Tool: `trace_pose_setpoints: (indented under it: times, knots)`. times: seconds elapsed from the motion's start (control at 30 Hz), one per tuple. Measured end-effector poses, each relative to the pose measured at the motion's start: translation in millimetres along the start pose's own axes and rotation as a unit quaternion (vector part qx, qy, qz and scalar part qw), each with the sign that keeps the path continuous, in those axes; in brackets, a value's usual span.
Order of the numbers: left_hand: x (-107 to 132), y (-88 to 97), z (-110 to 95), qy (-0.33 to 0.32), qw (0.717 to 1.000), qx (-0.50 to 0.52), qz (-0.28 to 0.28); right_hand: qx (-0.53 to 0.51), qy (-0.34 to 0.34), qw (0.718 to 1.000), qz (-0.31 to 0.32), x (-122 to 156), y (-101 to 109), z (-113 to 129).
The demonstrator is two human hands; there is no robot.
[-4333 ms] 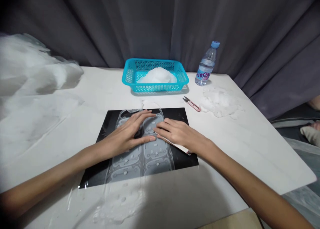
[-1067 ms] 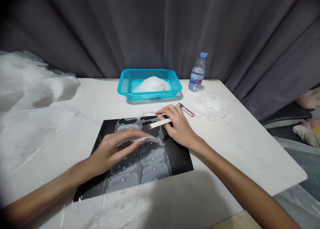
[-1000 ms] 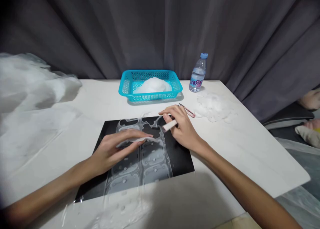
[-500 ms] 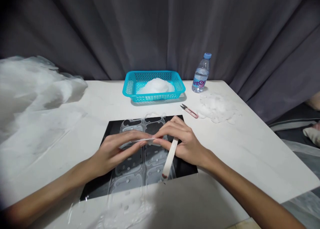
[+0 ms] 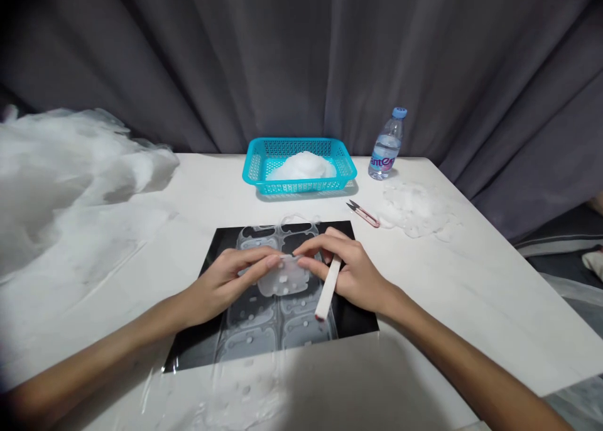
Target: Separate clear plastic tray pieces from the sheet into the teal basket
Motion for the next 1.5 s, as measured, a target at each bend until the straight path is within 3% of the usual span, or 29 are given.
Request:
trace_pose_setpoints:
  times: [0.17, 0.33, 0.4, 0.47, 0.57, 0.67, 0.8, 0.9, 1.0, 1.13, 1.23, 1.5]
  knots:
    - [18.6, 16.4, 31.5, 0.078, 0.992, -0.077, -0.054, -0.079, -0.051, 0.995, -0.026, -35.8, 4.4, -21.7]
    - [49.7, 12.4, 49.0, 0.014, 0.979, -0.203, 0.012, -0.096, -0.013, 0.995, -0.019, -106.0, 20.1, -38.2]
    - [55.7, 9.1, 51.7, 0.002, 0.970, -0.240, 0.026, -0.039, 0.017, 0.999, -0.031, -136.3, 31.2, -41.8]
    - [57.8, 7.3, 51.5, -0.014, 0.965, -0.261, 0.023, 0.087, 0.044, 0.994, -0.055, -160.9, 41.5, -43.8]
    - [58.2, 6.5, 50.2, -0.030, 0.960, -0.280, 0.014, 0.270, 0.080, 0.955, -0.094, -175.0, 47.7, -41.3]
    - [58.7, 7.1, 50.1, -0.031, 0.959, -0.281, 0.010, 0.286, 0.121, 0.943, -0.123, -155.7, 39.8, -29.5]
    - [58.2, 8.5, 51.1, -0.037, 0.964, -0.263, -0.003, 0.160, 0.140, 0.971, -0.112, -101.2, 15.5, -8.8]
    - [55.9, 9.2, 54.3, -0.020, 0.968, -0.249, -0.010, 0.028, 0.056, 0.998, 0.018, -67.9, -14.2, -7.3]
    - [53.5, 10.0, 55.3, -0.005, 0.971, -0.237, -0.017, -0.018, -0.018, 0.994, 0.107, -47.5, -37.8, -10.5]
    - [52.3, 9.3, 54.2, -0.002, 0.970, -0.242, -0.003, -0.027, -0.097, 0.982, 0.158, -38.6, -51.2, -18.5]
    - [53.2, 8.3, 54.0, -0.011, 0.962, -0.272, 0.004, -0.049, -0.116, 0.972, 0.199, -36.2, -54.5, -21.6]
    - [55.0, 8.9, 50.0, -0.014, 0.950, -0.311, -0.011, 0.003, -0.044, 0.971, 0.235, -33.0, -61.2, -20.2]
Point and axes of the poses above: each hand's wrist, its own x-axis away from the middle knuckle, its own y-axis out of the back of the hand, z = x × y, the point moved 5 cm from there along -x, towards the middle knuckle, and after that the axes turned 14 degrees about -x, right-handed, at the moved point
